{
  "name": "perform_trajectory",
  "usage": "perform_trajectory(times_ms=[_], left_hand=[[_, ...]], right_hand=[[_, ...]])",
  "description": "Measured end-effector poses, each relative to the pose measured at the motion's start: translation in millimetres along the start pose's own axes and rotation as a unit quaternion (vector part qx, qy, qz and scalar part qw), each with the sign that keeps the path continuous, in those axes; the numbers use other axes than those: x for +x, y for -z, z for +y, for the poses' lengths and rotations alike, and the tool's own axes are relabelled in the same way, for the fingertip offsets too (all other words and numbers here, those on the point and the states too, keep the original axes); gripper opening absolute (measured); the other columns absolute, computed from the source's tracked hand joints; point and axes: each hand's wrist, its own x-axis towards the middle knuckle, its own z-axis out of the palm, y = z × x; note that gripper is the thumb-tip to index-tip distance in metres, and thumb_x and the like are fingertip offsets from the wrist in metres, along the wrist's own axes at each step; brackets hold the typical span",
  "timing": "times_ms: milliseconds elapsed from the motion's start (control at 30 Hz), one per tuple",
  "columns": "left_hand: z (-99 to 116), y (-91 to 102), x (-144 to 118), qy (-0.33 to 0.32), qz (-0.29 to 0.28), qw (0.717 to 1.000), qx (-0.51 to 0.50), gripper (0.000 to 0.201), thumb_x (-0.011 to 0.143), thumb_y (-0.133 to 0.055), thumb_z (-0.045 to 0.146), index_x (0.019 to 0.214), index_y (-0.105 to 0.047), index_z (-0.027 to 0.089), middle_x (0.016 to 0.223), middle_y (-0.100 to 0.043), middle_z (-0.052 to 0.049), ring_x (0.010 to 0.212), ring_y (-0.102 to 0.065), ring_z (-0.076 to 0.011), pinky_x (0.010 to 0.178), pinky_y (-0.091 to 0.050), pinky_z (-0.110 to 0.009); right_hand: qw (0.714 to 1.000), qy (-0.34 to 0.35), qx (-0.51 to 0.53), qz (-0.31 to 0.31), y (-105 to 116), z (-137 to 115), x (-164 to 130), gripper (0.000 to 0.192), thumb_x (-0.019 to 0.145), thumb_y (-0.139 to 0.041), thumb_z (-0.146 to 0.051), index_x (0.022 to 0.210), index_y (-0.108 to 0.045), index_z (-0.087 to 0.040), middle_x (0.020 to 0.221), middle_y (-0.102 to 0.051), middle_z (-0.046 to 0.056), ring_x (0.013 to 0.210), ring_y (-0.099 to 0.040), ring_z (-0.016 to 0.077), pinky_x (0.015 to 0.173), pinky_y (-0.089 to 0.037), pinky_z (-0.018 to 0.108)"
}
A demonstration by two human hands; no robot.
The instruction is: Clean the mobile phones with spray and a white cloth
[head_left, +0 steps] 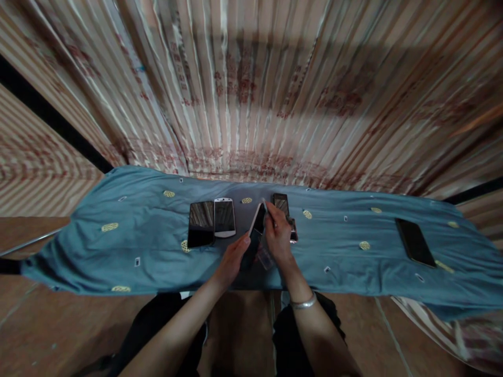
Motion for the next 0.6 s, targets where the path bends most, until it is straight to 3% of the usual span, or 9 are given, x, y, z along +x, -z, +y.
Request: perform_trajectory(times_ms=[167,267,433,600], left_hand=[[1.6,2.5,-2.4,-0.042,0.007,0.999,0.028,0.054,0.084,-0.063,0.063,0.108,-0.078,0.016,0.107,-0.079,-0.011,0.120,-0.065,-0.0334,0.110,-0.047,-0.045],[-1.5,3.5,0.5,-0.063,0.039,0.997,0.016,0.045,0.081,-0.069,0.057,0.103,-0.079,0.019,0.111,-0.079,-0.010,0.129,-0.060,-0.0339,0.117,-0.040,-0.046],[-5.4,5.9,5.6,-0.074,0.076,0.994,-0.017,0.031,0.078,-0.074,0.047,0.089,-0.079,0.019,0.107,-0.080,-0.010,0.129,-0.060,-0.0336,0.119,-0.037,-0.044],[-6.1,-1.1,2.9,-0.018,0.069,0.997,-0.016,0.039,0.075,-0.077,0.055,0.088,-0.078,0.018,0.092,-0.078,-0.007,0.116,-0.065,-0.0315,0.104,-0.049,-0.040]], right_hand=[[0.996,0.078,-0.032,-0.035,1.0,-18.0,-4.6,0.053,0.099,-0.037,-0.013,0.148,-0.055,-0.024,0.143,-0.064,0.010,0.137,-0.056,0.0216,0.118,-0.045,0.048],[0.989,0.116,-0.067,-0.062,0.2,-24.0,-12.5,0.055,0.100,-0.034,-0.011,0.150,-0.053,-0.025,0.152,-0.057,0.010,0.144,-0.049,0.0229,0.121,-0.042,0.051],[0.977,0.162,-0.078,-0.115,-1.0,-23.8,-23.2,0.055,0.099,-0.036,-0.010,0.149,-0.055,-0.024,0.149,-0.060,0.010,0.145,-0.048,0.0241,0.121,-0.044,0.051],[0.985,0.124,-0.075,-0.096,3.9,-16.4,-12.7,0.054,0.101,-0.032,-0.011,0.149,-0.055,-0.025,0.149,-0.060,0.009,0.145,-0.049,0.0223,0.122,-0.043,0.050]])
